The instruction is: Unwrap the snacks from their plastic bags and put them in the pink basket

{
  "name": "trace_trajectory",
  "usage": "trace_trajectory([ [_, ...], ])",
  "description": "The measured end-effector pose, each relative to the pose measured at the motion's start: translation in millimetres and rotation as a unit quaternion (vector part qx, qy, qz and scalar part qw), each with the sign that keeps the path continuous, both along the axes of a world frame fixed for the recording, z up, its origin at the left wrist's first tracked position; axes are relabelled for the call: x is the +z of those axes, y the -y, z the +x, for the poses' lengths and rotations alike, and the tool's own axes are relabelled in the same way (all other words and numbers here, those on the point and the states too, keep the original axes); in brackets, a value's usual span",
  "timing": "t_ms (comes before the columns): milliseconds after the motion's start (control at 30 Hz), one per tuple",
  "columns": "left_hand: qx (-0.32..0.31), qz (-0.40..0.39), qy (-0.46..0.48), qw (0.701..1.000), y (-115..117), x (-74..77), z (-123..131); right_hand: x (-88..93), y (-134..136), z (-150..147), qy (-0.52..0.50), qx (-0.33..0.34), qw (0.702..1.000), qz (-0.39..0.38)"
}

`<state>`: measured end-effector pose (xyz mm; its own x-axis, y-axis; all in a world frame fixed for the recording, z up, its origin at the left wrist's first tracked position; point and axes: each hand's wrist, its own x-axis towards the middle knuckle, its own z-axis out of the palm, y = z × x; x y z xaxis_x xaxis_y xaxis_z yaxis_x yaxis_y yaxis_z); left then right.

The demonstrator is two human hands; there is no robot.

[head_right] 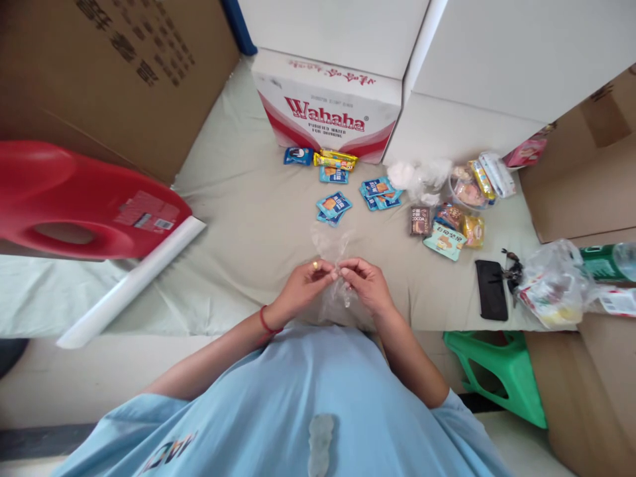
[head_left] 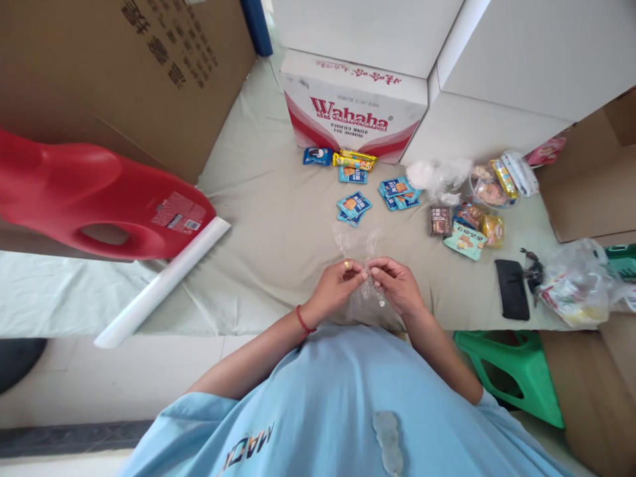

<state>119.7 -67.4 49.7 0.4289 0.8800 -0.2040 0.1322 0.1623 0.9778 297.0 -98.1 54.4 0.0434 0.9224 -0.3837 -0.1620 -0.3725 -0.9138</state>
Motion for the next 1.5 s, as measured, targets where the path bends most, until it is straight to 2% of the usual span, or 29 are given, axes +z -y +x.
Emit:
trace_trajectory([
  [133,0.073,-0.074,0.043,0.994,-5.8,-1.8,-27.1,-9.5,2.8,14.5,0.021,-0.050,0.998,-0.020],
  [267,0.207,-0.149,0.084,0.963,-2.2,-5.1,-62.8,-19.9,7.3,32.3,0.057,-0.086,0.995,-0.015],
  [400,0.292,-0.207,0.038,0.933,9.5,-15.3,-107.4,-26.5,13.5,47.1,0.096,-0.071,0.993,-0.018],
  [500,0.372,-0.180,-0.032,0.910,14.0,-13.4,-135.4,-28.9,17.7,51.8,0.130,-0.048,0.990,-0.018],
  [600,0.442,-0.075,-0.064,0.892,6.8,2.5,-142.5,-29.7,19.2,50.3,0.168,-0.030,0.985,-0.008],
  [667,0.409,-0.016,-0.070,0.910,-4.9,14.1,-133.0,-29.4,18.6,47.4,0.187,-0.019,0.982,0.000],
  [733,0.310,0.025,-0.092,0.946,-20.8,18.7,-115.6,-28.2,18.0,44.7,0.200,-0.015,0.980,0.009],
  [800,0.197,0.076,-0.151,0.966,-38.0,12.7,-96.1,-26.6,19.1,44.0,0.215,-0.021,0.976,0.020],
  [900,0.060,0.181,-0.266,0.945,-56.0,-10.1,-74.1,-27.0,26.6,49.2,0.253,-0.050,0.966,0.036],
  [967,0.001,0.231,-0.325,0.917,-57.7,-26.1,-67.9,-30.7,35.7,56.4,0.280,-0.078,0.956,0.035],
  [1067,-0.024,0.271,-0.380,0.884,-47.0,-42.1,-68.9,-37.4,50.9,69.6,0.302,-0.087,0.949,0.015],
  [1133,-0.026,0.284,-0.401,0.870,-37.3,-47.7,-73.0,-36.7,57.2,79.8,0.305,-0.041,0.951,0.002],
  [1200,-0.026,0.294,-0.419,0.859,-29.9,-51.1,-77.6,-28.4,56.6,92.5,0.306,0.033,0.951,-0.009],
  [1267,-0.030,0.304,-0.431,0.849,-25.9,-53.4,-81.9,-13.6,46.2,107.5,0.310,0.077,0.947,-0.019],
  [1333,-0.041,0.317,-0.436,0.841,-24.4,-54.9,-85.3,2.7,23.9,122.2,0.326,0.057,0.943,-0.014],
  [1433,-0.055,0.334,-0.437,0.833,-23.6,-55.5,-88.3,18.5,-32.8,133.4,0.396,0.030,0.917,0.048],
  [1500,-0.057,0.336,-0.437,0.832,-23.3,-55.1,-88.9,19.6,-83.4,128.4,0.453,0.076,0.881,0.109],
])
